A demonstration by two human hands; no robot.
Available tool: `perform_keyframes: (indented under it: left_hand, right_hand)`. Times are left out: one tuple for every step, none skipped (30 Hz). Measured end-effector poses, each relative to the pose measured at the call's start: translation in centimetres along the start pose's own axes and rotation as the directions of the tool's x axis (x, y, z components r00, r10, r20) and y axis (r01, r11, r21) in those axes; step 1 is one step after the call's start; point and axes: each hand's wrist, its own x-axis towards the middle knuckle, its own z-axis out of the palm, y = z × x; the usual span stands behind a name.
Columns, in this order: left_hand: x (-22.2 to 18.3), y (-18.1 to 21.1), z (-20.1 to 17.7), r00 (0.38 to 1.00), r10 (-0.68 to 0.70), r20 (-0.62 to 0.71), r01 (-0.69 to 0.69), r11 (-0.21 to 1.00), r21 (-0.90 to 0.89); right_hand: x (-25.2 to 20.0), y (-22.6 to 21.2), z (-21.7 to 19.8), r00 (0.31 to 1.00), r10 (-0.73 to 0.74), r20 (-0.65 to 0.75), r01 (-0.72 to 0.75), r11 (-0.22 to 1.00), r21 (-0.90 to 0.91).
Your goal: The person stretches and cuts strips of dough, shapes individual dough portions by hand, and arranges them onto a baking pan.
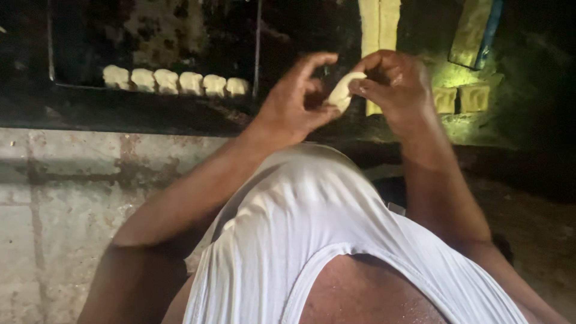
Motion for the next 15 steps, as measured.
perform_keyframes:
  left_hand:
    - [0.1, 0.0, 0.6, 0.995, -0.103, -0.006, 0.103, 0.989, 0.103]
    - [0.3, -0.1, 1.2, 0.995, -0.1, -0.012, 0.1, 0.99, 0.104]
    - [0.5, -0.3, 1.7, 0.994, -0.104, 0.036, 0.102, 0.993, 0.056]
    - [0.8, -0.5, 2.1, 0.991, -0.106, 0.085, 0.105, 0.994, 0.01]
    - [0.9, -0.7, 2.2, 0.992, -0.104, 0.077, 0.103, 0.995, 0.011]
    - [1.1, -0.8, 2.3, 0.981, -0.195, 0.002, 0.191, 0.959, -0.208]
    - [1.1, -0.9, 2.5, 0.952, -0.301, -0.05, 0.253, 0.871, -0.422]
    - [1.1, -1.0, 2.5, 0.951, -0.304, -0.056, 0.254, 0.87, -0.422]
    - [1.2, -1.1, 2.6, 0.954, -0.301, -0.009, 0.263, 0.85, -0.456]
    - [1.5, -1.3, 2.8, 0.955, -0.295, 0.037, 0.275, 0.828, -0.489]
    - [1.8, -1.5, 3.2, 0.953, -0.299, 0.041, 0.28, 0.828, -0.486]
    - [2.1, -1.7, 3.5, 0.948, -0.319, -0.017, 0.279, 0.851, -0.445]
    - [2.4, -2.2, 4.0, 0.938, -0.338, -0.072, 0.283, 0.869, -0.405]
    - [2.7, -2.7, 4.1, 0.936, -0.345, -0.064, 0.292, 0.866, -0.405]
    - [3.0, -3.2, 4.2, 0.953, -0.277, -0.12, 0.208, 0.891, -0.404]
  right_hand:
    - [-0.5, 0.1, 0.4, 0.983, -0.158, -0.089, 0.122, 0.938, -0.323]
    - [-1.2, 0.3, 0.6, 0.935, -0.333, -0.121, 0.191, 0.762, -0.618]
    - [-1.8, 0.5, 0.8, 0.935, -0.336, -0.115, 0.198, 0.761, -0.618]
    - [-2.3, 1.0, 1.2, 0.801, -0.599, -0.013, 0.392, 0.539, -0.746]
    - [-2.6, 1.4, 1.4, 0.601, -0.787, 0.14, 0.519, 0.251, -0.817]
    - [-2.8, 1.8, 1.3, 0.598, -0.789, 0.144, 0.526, 0.249, -0.813]
    - [-3.2, 2.3, 1.4, 0.605, -0.783, 0.146, 0.537, 0.266, -0.801]
    - [-3.3, 2.6, 1.3, 0.613, -0.776, 0.148, 0.548, 0.282, -0.787]
    - [-3.5, 2.9, 0.8, 0.615, -0.775, 0.146, 0.546, 0.285, -0.788]
    - [-3.5, 3.0, 0.0, 0.629, -0.758, 0.175, 0.549, 0.274, -0.79]
    - [-3.5, 3.2, -0.6, 0.642, -0.74, 0.2, 0.551, 0.264, -0.792]
    - [-2.7, 3.6, -1.3, 0.645, -0.739, 0.194, 0.547, 0.269, -0.793]
    - [-1.5, 3.9, -2.3, 0.594, -0.789, 0.155, 0.608, 0.314, -0.729]
    - [-1.1, 4.4, -3.3, 0.542, -0.833, 0.107, 0.667, 0.35, -0.658]
    - [-1.8, 4.8, -4.5, 0.552, -0.828, 0.104, 0.66, 0.357, -0.661]
